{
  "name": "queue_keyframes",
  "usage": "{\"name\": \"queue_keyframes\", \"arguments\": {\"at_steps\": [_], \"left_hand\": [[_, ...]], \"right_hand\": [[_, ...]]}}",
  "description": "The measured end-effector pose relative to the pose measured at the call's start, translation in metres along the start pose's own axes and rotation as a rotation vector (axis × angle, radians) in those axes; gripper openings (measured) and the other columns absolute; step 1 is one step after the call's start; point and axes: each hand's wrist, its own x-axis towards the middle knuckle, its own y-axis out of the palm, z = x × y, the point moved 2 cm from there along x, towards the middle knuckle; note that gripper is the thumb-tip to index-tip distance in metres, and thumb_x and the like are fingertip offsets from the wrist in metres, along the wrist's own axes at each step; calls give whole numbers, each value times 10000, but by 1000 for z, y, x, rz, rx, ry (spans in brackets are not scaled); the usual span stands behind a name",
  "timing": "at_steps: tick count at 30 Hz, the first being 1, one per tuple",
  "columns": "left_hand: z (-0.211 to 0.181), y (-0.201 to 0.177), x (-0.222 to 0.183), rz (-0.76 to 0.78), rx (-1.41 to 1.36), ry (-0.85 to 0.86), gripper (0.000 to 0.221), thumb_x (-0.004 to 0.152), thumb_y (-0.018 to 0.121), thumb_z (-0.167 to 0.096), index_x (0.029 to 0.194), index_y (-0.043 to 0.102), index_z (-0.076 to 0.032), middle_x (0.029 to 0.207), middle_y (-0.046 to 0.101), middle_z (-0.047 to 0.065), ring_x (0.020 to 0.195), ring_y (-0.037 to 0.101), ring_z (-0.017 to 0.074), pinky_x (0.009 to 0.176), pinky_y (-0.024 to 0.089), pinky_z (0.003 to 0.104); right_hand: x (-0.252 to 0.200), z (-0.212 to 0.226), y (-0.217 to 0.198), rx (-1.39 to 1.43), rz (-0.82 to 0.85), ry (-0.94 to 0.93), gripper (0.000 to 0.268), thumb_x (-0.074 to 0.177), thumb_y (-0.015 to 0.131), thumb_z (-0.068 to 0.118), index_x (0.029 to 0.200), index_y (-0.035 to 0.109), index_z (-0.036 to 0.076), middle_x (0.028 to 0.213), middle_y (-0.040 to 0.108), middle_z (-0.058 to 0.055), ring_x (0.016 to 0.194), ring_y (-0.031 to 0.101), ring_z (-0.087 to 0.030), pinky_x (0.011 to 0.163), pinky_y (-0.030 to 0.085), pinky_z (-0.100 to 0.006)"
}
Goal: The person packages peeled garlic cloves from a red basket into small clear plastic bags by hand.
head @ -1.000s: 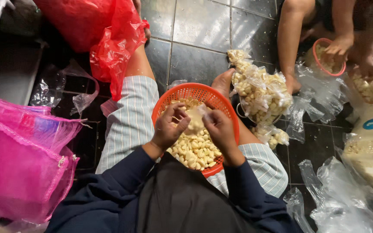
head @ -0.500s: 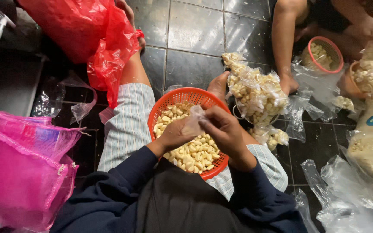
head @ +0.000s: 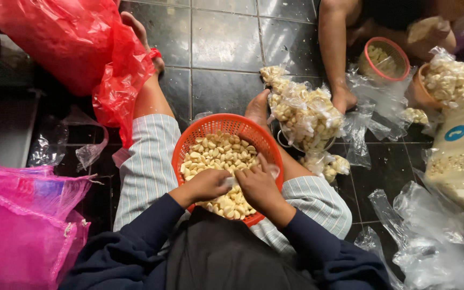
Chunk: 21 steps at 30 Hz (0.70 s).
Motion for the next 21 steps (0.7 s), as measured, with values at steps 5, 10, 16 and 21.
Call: {"name": "queue_keyframes", "arguments": {"at_steps": [5, 10, 16, 21], "left_hand": [[4, -9, -24, -214, 235, 397, 181, 872, 703, -314, 982, 700, -170, 929, 720, 126, 962, 685, 387, 807, 533, 500], [4, -29, -37, -566, 610, 537, 107, 902, 702, -348, 900, 667, -247, 962, 625, -11, 1011, 622, 263, 799, 519, 392], [-37, -55, -43, -869, 486, 554, 116, 911, 666, -157, 988, 705, -234, 858, 569, -3, 802, 631, 223, 692, 547, 337], [-80, -55, -67, -566, -877, 482, 125, 941, 718, -45, 1047, 741, 18, 881, 724, 74, 858, 663, 138, 830, 560, 316]], "right_hand": [[-18, -9, -29, 498, 435, 413, 245, 970, 587, 445, 1008, 676, 220, 789, 709, -118, 817, 705, -411, 760, 539, -559], [-37, 12, -20, 1340, 239, 648, 296, 1016, 639, 273, 832, 712, 52, 531, 632, -51, 536, 628, -162, 615, 544, -321], [-26, 58, -16, 1920, 187, 587, 249, 1024, 585, 163, 1126, 683, -42, 720, 681, -118, 695, 717, -179, 706, 586, -325], [-25, 55, 28, 1837, 82, 577, 156, 897, 749, 58, 1027, 760, -27, 910, 743, -143, 856, 705, -234, 858, 561, -383]]}}
